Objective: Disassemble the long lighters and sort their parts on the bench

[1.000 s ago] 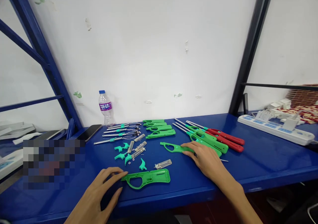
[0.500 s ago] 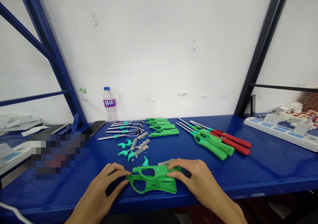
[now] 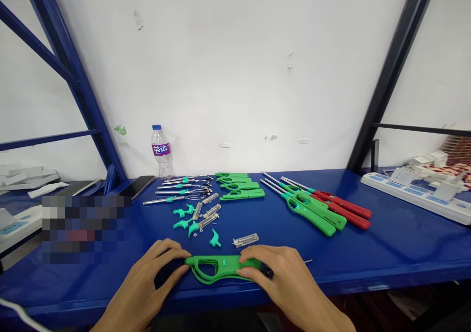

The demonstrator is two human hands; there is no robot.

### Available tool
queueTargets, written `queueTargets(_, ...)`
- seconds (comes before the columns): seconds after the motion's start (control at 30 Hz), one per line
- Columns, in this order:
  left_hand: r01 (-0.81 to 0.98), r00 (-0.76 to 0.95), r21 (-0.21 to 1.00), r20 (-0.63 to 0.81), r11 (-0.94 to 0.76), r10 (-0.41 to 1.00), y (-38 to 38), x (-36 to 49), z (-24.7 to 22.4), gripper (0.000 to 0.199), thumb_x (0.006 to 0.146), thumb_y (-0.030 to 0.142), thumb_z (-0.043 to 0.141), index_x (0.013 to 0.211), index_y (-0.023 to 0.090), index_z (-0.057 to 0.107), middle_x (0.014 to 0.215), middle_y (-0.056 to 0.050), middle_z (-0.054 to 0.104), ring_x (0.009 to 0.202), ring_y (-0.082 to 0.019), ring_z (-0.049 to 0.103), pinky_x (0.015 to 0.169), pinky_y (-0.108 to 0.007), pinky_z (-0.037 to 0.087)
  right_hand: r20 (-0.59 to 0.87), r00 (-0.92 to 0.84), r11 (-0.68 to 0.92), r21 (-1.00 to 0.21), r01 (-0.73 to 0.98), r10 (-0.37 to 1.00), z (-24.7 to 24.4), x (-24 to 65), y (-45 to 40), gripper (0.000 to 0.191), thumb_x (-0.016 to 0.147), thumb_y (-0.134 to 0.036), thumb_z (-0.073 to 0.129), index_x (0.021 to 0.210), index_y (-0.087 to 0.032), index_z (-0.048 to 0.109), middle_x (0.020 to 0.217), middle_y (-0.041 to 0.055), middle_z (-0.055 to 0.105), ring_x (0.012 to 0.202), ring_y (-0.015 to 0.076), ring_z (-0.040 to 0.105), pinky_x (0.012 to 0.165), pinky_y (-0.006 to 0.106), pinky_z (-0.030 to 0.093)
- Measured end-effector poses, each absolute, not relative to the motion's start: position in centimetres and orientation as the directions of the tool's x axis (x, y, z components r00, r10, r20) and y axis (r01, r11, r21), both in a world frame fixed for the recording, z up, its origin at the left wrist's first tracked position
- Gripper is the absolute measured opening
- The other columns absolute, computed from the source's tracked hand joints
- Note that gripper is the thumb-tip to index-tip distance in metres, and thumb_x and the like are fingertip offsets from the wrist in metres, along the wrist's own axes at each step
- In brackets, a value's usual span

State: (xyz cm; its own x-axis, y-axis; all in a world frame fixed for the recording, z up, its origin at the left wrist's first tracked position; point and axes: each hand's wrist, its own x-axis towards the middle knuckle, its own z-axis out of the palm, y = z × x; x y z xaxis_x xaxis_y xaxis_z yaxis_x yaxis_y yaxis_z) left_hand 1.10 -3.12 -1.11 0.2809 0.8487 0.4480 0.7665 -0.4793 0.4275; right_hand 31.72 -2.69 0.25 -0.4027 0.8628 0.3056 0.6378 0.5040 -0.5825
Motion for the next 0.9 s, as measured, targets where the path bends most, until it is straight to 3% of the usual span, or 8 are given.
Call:
queueTargets(0.3, 0.764, 0.272, 0.450, 0.426, -0.463, 0.863, -2.98, 0.88, -1.56, 0.015, 0.099, 0.040, 0.058, 0.106, 0.036, 0.071, 0.106, -0.001, 0.070, 0.096, -0.020, 0.070, 0.091, -0.036, 0.060, 0.249, -0.418, 0.481, -0.569, 0.667, 0.874, 0.99, 31.64, -3.28, 0.018, 0.095, -0.047, 0.073, 0.110, -0.037, 0.072, 0.117, -0.0043, 0.074, 0.106, 0.0257, 0.070, 0.090, 0.030, 0.054)
queueTargets(0.53, 0.752, 0.273, 0.452, 0.449, -0.480, 0.851, -2.99, 0.84, -1.75, 0.014, 0.099, 0.041, 0.059, 0.101, 0.037, 0.071, 0.101, 0.001, 0.071, 0.093, -0.020, 0.070, 0.081, -0.032, 0.061, 0.243, -0.441, 0.498, -0.539, 0.679, 0.864, 0.96, 31.52, -3.14, 0.023, 0.095, -0.041, 0.075, 0.117, -0.039, 0.070, 0.119, -0.0047, 0.072, 0.103, 0.0235, 0.071, 0.088, 0.028, 0.055)
queueTargets(0.77, 0.747, 0.290, 0.421, 0.490, -0.515, 0.822, -3.02, 0.75, -1.81, 0.015, 0.100, 0.042, 0.057, 0.103, 0.036, 0.071, 0.100, 0.000, 0.072, 0.091, -0.020, 0.070, 0.078, -0.029, 0.061, 0.252, -0.509, 0.566, -0.430, 0.703, 0.823, 0.96, 31.60, -3.14, 0.030, 0.100, -0.044, 0.066, 0.130, -0.039, 0.066, 0.128, 0.0007, 0.067, 0.109, 0.0263, 0.069, 0.091, 0.032, 0.056)
queueTargets(0.9, 0.715, 0.341, 0.369, 0.558, -0.594, 0.757, -3.44, 0.72, -2.02, 0.013, 0.102, 0.037, 0.056, 0.105, 0.033, 0.069, 0.097, 0.000, 0.071, 0.087, -0.017, 0.071, 0.081, -0.027, 0.061, 0.260, -0.543, 0.602, -0.339, 0.723, 0.798, 0.47, 31.59, -3.40, 0.033, 0.105, -0.032, 0.058, 0.137, -0.037, 0.061, 0.129, 0.0021, 0.067, 0.102, 0.0250, 0.072, 0.080, 0.030, 0.059)
